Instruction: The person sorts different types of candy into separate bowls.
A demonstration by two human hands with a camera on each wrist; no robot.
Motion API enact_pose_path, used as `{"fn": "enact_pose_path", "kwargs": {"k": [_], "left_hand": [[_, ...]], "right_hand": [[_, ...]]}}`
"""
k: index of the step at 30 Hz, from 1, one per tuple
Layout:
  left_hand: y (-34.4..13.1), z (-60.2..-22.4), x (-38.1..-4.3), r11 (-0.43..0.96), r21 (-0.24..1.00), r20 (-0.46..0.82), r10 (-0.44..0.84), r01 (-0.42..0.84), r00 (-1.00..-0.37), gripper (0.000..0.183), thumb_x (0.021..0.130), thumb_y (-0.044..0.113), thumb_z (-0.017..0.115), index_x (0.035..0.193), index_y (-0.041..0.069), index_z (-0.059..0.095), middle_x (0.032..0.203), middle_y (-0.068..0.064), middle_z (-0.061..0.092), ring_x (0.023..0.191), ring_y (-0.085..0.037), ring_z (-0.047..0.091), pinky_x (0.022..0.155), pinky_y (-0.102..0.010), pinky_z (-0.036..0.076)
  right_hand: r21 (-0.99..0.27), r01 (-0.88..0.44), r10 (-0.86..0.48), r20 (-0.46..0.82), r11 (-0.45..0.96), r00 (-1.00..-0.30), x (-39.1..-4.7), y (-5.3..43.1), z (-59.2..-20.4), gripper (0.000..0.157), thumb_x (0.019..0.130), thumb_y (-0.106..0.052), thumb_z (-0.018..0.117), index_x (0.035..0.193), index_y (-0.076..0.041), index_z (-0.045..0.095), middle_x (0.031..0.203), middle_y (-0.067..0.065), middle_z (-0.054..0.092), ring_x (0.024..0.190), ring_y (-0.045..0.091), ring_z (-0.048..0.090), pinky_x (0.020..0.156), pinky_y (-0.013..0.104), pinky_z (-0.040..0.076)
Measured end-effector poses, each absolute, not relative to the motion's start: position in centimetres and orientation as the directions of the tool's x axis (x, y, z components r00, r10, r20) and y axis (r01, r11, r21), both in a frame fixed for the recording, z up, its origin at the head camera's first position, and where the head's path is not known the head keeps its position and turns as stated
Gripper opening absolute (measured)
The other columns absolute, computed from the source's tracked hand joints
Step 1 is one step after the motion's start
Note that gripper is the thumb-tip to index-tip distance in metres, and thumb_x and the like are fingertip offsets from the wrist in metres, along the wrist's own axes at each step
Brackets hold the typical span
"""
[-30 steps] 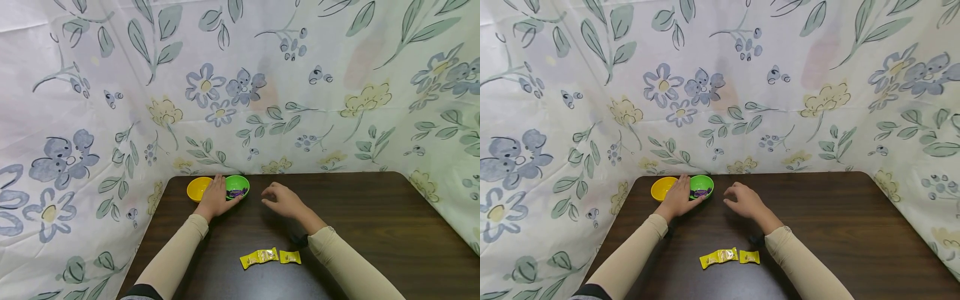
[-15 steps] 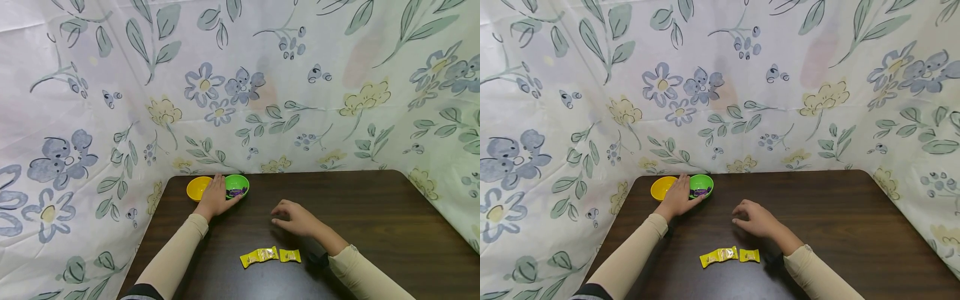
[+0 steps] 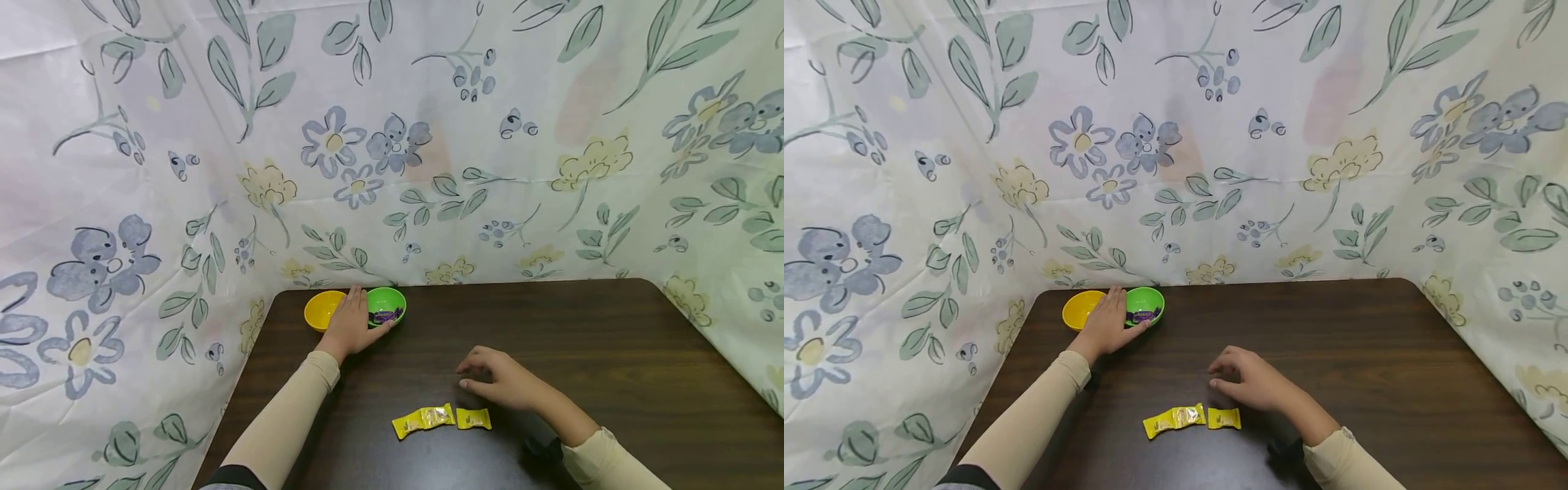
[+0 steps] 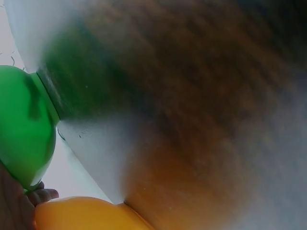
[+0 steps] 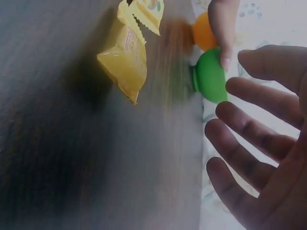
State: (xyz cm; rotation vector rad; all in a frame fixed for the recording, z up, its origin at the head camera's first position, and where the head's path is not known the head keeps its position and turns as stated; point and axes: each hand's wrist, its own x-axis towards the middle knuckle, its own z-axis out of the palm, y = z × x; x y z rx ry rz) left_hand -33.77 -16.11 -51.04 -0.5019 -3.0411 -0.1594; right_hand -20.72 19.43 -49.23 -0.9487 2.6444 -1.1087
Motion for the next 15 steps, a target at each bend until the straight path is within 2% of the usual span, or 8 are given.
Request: {"fn": "enact_pose_path", "kwargs": {"k": [7,15], "left_hand": [[-16.1,-51.2,-34.0,0.944,0.070,0.061,0.317,0.321,-0.946,0.116,0.096,0.087,0.031,0.166,-0.006,0.025,0.175,-0.025,0.024,0.166,-0.037,0.018,0.135,-0.050,0.016],[-16.2,-51.0,-33.9,0.941,0.080,0.067,0.323,0.328,-0.944,0.117,0.096,0.087,0.031,0.166,-0.006,0.023,0.175,-0.025,0.023,0.166,-0.037,0.016,0.136,-0.049,0.015]], "right_hand": [[-0.684,-0.502,-0.572,0.149,0.530,-0.807,-19.4,20.7,-49.0,0.027,0.104,-0.037,0.070,0.118,-0.015,0.076,0.111,-0.007,0.068,0.096,0.010,0.064,0.071,0.027,0.053],[-0.691,-0.486,-0.543,0.159,0.536,-0.825,-18.5,21.7,-48.8,0.024,0.104,-0.035,0.070,0.119,-0.017,0.075,0.112,-0.009,0.068,0.096,0.002,0.063,0.074,0.028,0.055]]}}
